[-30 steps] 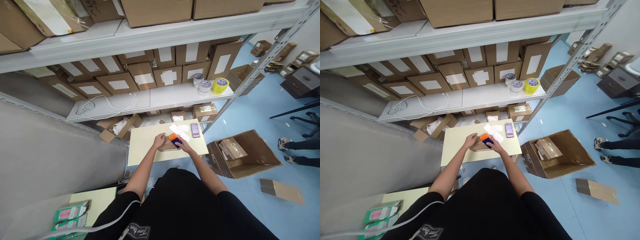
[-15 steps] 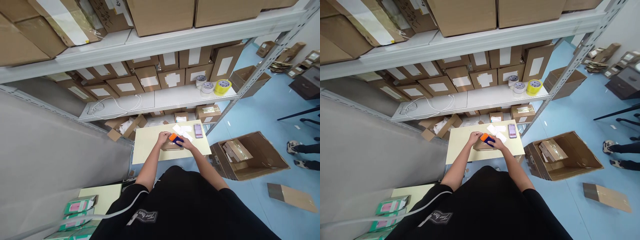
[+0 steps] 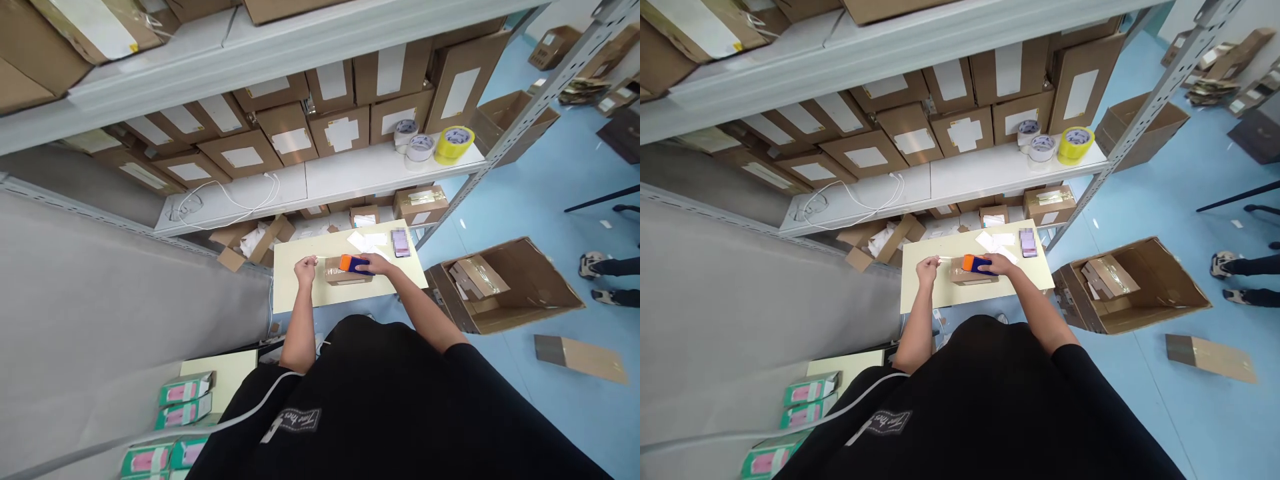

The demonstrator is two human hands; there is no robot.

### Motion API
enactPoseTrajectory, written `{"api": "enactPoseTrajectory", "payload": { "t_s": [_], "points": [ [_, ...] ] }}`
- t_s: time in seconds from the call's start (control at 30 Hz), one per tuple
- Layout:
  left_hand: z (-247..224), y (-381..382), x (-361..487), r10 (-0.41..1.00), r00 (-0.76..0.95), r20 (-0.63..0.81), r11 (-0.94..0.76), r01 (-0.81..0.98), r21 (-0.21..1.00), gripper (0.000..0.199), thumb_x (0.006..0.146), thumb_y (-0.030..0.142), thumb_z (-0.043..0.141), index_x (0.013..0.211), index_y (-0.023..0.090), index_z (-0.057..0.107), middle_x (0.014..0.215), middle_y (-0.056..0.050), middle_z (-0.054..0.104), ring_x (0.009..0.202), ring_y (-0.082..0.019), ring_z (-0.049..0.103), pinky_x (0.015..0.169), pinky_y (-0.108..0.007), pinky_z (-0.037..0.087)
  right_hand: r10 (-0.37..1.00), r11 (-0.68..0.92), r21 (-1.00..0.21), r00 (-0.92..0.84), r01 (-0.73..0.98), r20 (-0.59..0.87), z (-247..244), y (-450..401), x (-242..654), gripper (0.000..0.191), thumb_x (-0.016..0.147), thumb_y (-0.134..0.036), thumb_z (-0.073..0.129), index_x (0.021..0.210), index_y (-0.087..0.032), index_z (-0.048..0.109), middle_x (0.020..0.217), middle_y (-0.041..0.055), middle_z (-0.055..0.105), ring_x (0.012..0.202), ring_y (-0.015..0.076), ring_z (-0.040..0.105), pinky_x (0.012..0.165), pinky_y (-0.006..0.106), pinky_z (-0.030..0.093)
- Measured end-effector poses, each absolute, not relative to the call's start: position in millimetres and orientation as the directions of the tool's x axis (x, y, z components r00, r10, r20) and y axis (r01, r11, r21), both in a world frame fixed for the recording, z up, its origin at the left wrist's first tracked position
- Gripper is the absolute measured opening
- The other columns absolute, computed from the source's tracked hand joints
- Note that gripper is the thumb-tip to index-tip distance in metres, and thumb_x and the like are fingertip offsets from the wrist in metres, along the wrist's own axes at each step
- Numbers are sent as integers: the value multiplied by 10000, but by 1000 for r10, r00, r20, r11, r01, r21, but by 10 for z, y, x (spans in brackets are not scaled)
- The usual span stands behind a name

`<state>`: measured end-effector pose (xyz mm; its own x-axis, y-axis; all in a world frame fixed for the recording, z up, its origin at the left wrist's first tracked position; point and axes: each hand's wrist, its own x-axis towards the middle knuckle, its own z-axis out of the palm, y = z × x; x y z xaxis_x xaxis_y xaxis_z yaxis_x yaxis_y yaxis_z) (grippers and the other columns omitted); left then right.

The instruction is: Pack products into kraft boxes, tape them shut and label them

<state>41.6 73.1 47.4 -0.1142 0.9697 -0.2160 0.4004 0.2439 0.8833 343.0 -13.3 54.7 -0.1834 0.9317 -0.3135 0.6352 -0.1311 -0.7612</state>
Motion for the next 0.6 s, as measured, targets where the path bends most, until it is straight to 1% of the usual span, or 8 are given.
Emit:
{"api": "enactPoseTrajectory", "payload": {
  "t_s": [0.1, 0.2, 0.27, 0.33, 0.43, 0.5, 0.6],
  "points": [
    [341, 662, 344, 933, -145, -329, 359, 378, 853, 387, 863, 510, 639, 799, 150, 765, 810, -97, 765, 818, -185, 691, 773, -296, 564, 924, -129, -684, -162, 718, -345, 524, -74, 3299, 489, 902, -629, 728, 1179, -226, 756, 1150, 89, 781, 1028, 284, 696, 828, 289, 452],
    [216, 604, 329, 910, -141, -390, 414, 384, 825, 453, 845, 583, 675, 775, 141, 744, 729, -89, 734, 738, -163, 659, 727, -288, 557, 935, -171, -591, -58, 789, -349, 473, -30, 3151, 601, 914, -767, 615, 1082, -210, 768, 1056, 116, 785, 973, 288, 696, 779, 297, 431],
    [146, 589, 323, 896, -144, -421, 442, 396, 805, 484, 834, 623, 686, 762, 147, 733, 691, -73, 715, 717, -152, 651, 715, -280, 552, 940, -199, -545, 1, 814, -342, 438, 24, 3082, 670, 896, -826, 577, 1033, -199, 771, 1003, 128, 781, 953, 296, 696, 757, 303, 422],
    [87, 588, 315, 879, -148, -453, 471, 412, 780, 486, 833, 638, 688, 756, 159, 727, 662, -54, 699, 704, -146, 652, 705, -273, 547, 941, -190, -521, 2, 832, -340, 417, 110, 3040, 707, 873, -861, 567, 969, -191, 775, 968, 136, 777, 945, 299, 694, 740, 304, 416],
    [15, 601, 301, 860, -147, -488, 498, 445, 744, 465, 856, 625, 672, 741, 177, 723, 636, -42, 687, 698, -154, 666, 695, -277, 541, 933, -152, -498, -43, 854, -358, 423, 267, 2993, 736, 850, -890, 560, 876, -187, 774, 938, 144, 774, 939, 295, 691, 723, 300, 412],
    [-31, 616, 296, 858, -136, -494, 495, 473, 729, 469, 877, 615, 648, 727, 177, 719, 623, -49, 683, 695, -168, 674, 687, -292, 538, 927, -142, -481, -55, 865, -372, 440, 350, 2951, 749, 842, -896, 564, 866, -180, 782, 941, 155, 775, 947, 300, 694, 727, 304, 418],
    [-123, 638, 317, 879, -82, -470, 439, 525, 729, 500, 893, 630, 617, 731, 169, 720, 606, -60, 677, 680, -184, 677, 663, -307, 526, 924, -145, -467, -49, 872, -379, 449, 408, 2875, 752, 829, -888, 597, 914, -169, 800, 972, 170, 777, 973, 313, 701, 752, 312, 435]
  ]
}}
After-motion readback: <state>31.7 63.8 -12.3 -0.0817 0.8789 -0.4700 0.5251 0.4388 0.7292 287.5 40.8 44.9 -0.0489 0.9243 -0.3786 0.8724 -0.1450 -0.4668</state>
